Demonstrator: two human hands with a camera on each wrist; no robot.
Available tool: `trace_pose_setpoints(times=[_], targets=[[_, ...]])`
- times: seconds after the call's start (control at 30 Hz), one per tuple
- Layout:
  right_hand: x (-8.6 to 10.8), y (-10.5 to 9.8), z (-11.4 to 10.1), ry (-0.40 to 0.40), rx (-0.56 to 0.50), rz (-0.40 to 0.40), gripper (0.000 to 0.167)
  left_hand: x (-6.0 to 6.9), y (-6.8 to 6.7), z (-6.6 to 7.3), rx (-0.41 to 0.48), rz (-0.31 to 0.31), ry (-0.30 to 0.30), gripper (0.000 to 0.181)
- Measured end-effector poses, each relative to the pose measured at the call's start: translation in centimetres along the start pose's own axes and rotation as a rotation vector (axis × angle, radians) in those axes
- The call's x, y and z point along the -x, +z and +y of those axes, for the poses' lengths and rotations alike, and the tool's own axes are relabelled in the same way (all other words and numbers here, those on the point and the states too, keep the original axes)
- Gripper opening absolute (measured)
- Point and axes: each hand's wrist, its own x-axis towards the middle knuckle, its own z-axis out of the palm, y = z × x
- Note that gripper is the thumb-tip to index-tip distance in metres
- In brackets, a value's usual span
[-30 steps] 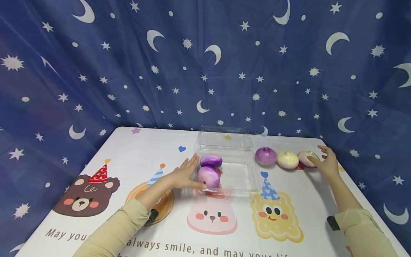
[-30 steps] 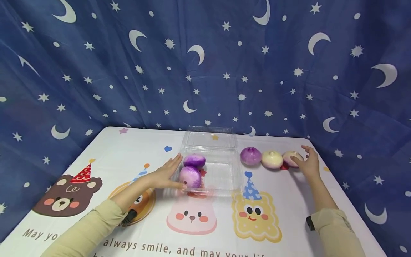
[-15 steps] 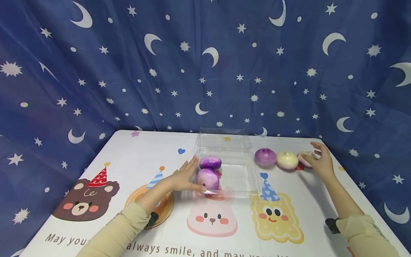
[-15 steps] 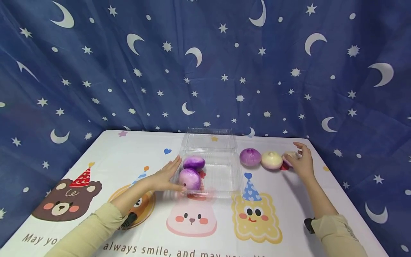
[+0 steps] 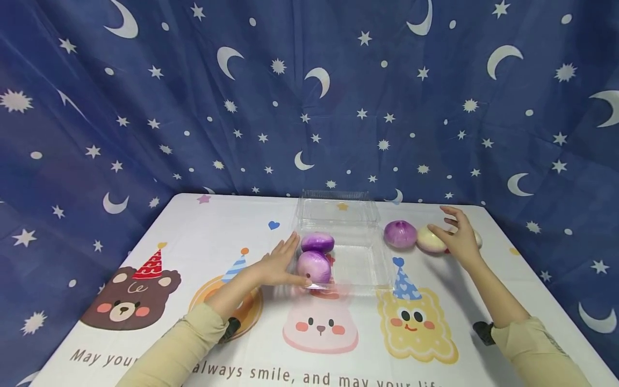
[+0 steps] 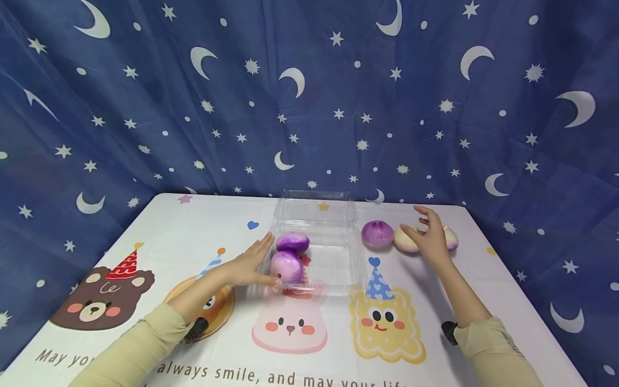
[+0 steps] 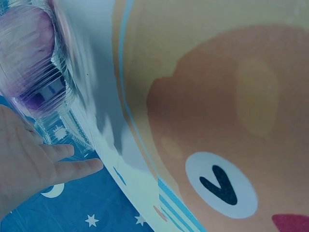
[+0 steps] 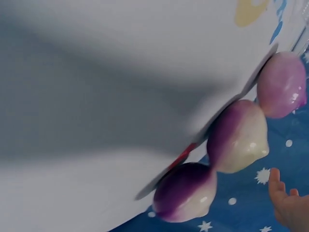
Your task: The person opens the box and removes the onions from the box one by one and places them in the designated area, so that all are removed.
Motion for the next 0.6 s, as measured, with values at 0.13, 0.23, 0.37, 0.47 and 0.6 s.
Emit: trace_pose_setpoints(times=[0.13, 0.23, 0.37, 0.47, 0.6], targets=[[-0.4, 0.7, -0.8, -0.034, -0.044, -0.024, 0.058, -0.3, -0.1, 0.1, -0.001, 0.0, 0.002, 0.116], [-0.6, 1.5, -1.5, -0.073, -0.067, -0.052, 0.057, -0.3, -0.2, 0.1, 0.003, 0.002, -0.004, 0.116], [-0.8, 2.6, -2.5, -0.13, -0.118, -0.07, 0.054, -0.1, -0.4, 0.2, 0.004, 0.011, -0.014, 0.116], [-0.6, 3.4, -3.2, -0.171, -0.149, -0.084, 0.052, 0.0, -0.4, 0.3, 0.003, 0.005, -0.009, 0.116], [-0.5, 4.3, -4.0, -0.237, -0.159, -0.143, 0.051, 0.0, -0.2, 0.2, 0.003, 0.007, -0.004, 0.116]])
